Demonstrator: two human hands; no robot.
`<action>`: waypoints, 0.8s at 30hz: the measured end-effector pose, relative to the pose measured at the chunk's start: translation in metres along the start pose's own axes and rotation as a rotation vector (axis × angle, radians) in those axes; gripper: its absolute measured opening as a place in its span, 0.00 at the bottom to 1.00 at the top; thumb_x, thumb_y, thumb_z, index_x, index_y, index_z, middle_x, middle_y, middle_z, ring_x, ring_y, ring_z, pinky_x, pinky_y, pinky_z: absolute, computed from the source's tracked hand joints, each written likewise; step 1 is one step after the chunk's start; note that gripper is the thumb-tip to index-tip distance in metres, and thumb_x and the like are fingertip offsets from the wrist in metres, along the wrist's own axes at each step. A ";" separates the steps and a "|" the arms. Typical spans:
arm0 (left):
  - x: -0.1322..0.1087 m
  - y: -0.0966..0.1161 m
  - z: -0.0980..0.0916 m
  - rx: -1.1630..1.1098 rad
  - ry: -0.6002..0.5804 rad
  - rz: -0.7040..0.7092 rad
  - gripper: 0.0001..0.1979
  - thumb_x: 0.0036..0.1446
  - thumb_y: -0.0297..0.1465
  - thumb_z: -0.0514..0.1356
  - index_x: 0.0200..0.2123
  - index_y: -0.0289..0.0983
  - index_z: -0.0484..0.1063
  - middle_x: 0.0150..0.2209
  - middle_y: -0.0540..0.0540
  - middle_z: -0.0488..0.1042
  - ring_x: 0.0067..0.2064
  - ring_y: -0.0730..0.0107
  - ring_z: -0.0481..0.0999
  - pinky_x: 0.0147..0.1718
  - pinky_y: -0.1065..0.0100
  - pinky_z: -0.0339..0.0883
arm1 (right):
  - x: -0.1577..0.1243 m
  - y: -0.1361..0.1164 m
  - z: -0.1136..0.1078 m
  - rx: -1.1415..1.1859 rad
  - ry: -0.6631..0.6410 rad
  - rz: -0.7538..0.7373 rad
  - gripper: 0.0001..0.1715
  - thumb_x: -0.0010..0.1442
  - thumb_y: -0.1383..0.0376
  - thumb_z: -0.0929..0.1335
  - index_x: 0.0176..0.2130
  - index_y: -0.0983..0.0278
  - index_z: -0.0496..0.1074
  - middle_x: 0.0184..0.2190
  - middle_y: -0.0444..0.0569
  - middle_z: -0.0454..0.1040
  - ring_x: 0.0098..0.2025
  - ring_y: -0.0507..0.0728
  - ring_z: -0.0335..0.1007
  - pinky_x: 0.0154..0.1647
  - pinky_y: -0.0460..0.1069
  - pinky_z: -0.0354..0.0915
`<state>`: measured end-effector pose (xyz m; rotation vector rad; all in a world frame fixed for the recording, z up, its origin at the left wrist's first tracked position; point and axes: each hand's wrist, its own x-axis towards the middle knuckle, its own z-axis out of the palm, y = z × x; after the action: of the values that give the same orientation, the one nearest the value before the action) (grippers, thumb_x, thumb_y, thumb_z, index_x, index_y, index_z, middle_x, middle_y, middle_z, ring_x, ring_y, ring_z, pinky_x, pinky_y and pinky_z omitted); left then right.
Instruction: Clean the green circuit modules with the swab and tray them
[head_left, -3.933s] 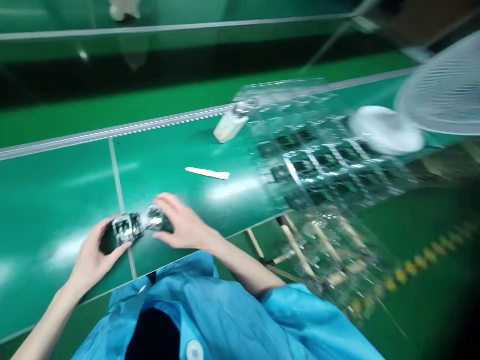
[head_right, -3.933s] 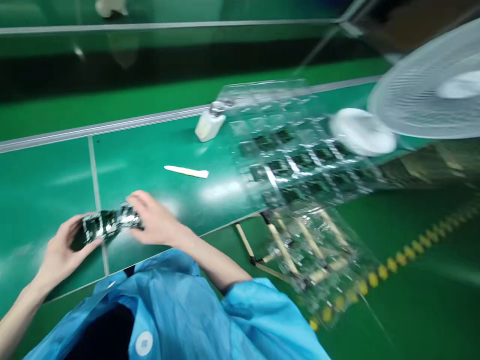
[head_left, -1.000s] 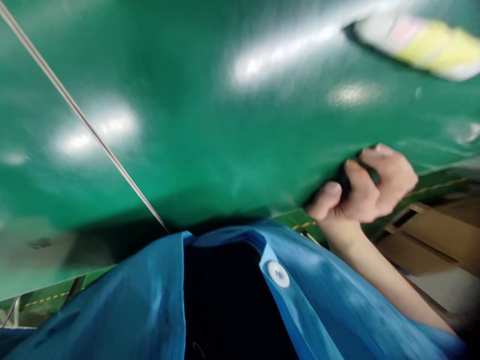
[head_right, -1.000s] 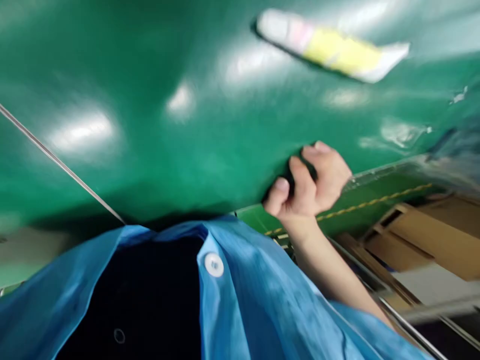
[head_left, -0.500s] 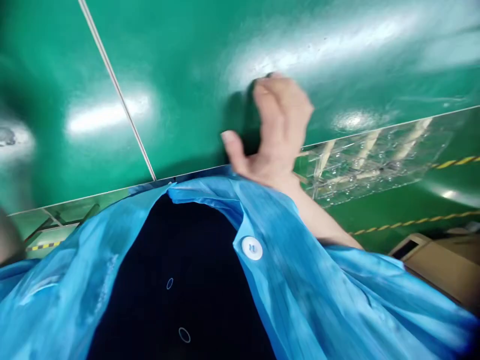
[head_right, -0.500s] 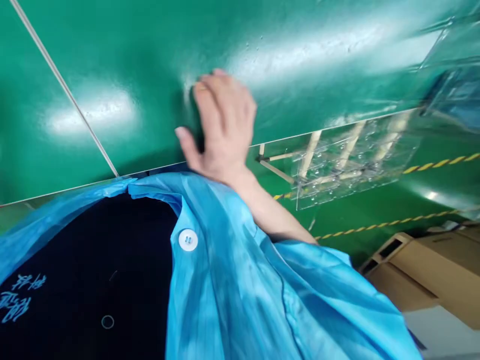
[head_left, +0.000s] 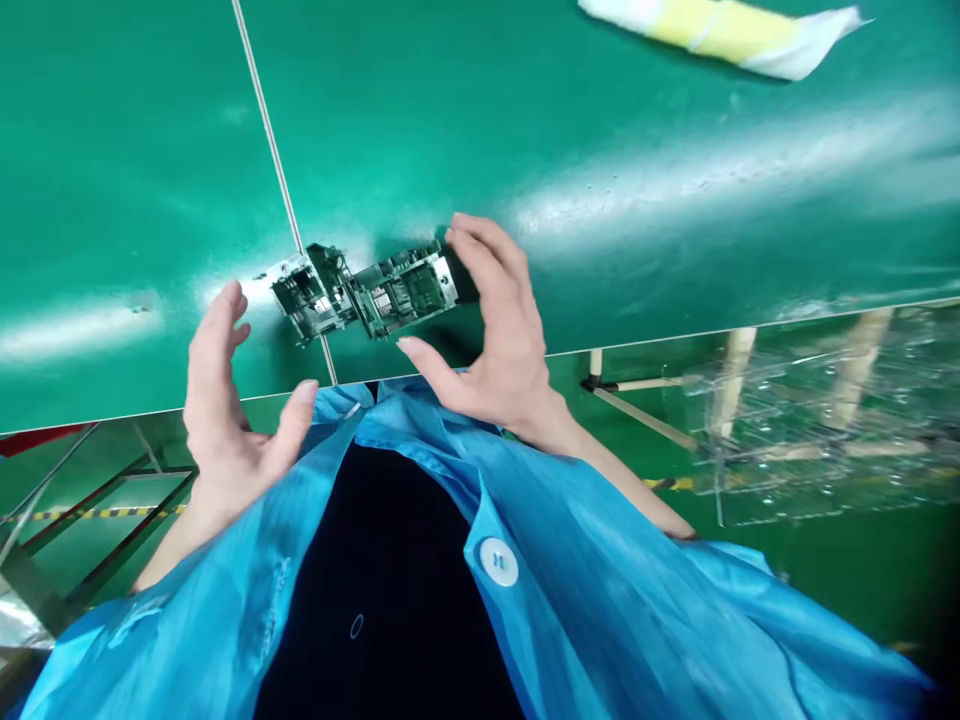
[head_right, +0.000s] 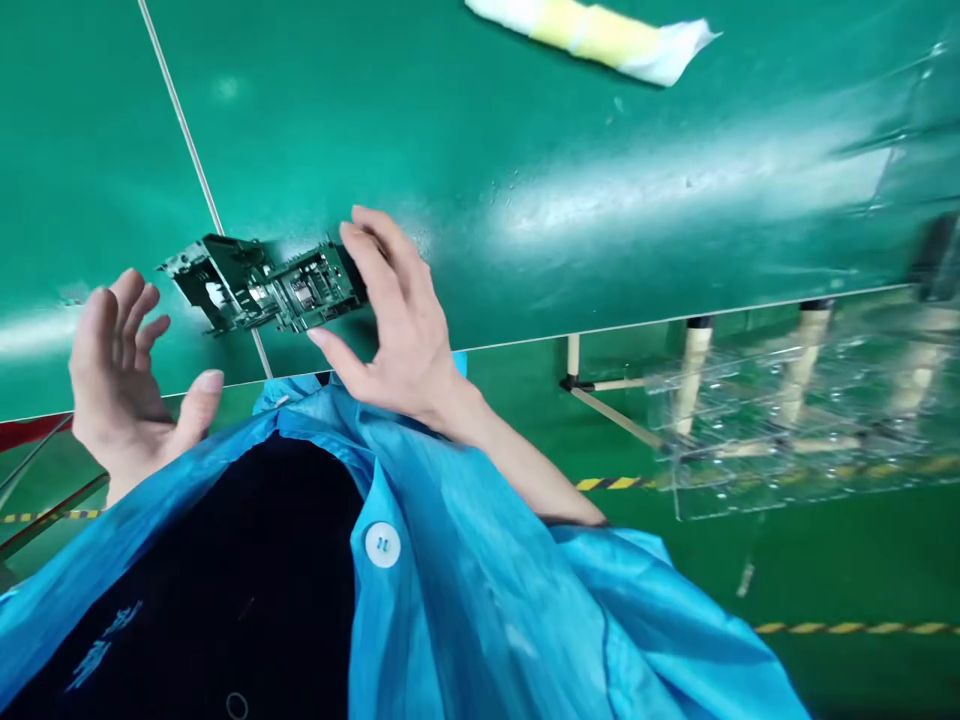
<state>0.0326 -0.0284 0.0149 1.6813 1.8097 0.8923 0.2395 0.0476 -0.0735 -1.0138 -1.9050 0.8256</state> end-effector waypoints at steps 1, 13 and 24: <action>0.006 -0.006 -0.003 -0.026 0.016 0.014 0.38 0.59 0.38 0.67 0.69 0.57 0.56 0.71 0.52 0.58 0.72 0.49 0.57 0.72 0.47 0.54 | 0.000 0.000 -0.002 0.027 0.002 0.007 0.42 0.64 0.54 0.69 0.68 0.58 0.49 0.66 0.62 0.60 0.69 0.69 0.59 0.67 0.68 0.65; 0.051 -0.039 0.044 -0.096 0.161 0.142 0.14 0.66 0.41 0.51 0.51 0.49 0.70 0.49 0.48 0.78 0.56 0.54 0.78 0.60 0.43 0.71 | 0.022 0.002 0.001 0.036 0.041 -0.131 0.36 0.61 0.64 0.65 0.66 0.52 0.57 0.59 0.54 0.69 0.65 0.69 0.66 0.61 0.71 0.69; 0.057 -0.042 0.051 -0.250 0.263 0.178 0.08 0.62 0.32 0.56 0.39 0.47 0.76 0.37 0.52 0.80 0.44 0.60 0.82 0.59 0.43 0.72 | 0.009 0.014 0.002 0.129 -0.064 -0.058 0.49 0.60 0.61 0.68 0.73 0.56 0.44 0.63 0.56 0.69 0.63 0.69 0.68 0.62 0.69 0.69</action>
<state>0.0370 0.0339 -0.0464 1.6420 1.6417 1.4126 0.2398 0.0617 -0.0831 -0.8591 -1.8994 0.9444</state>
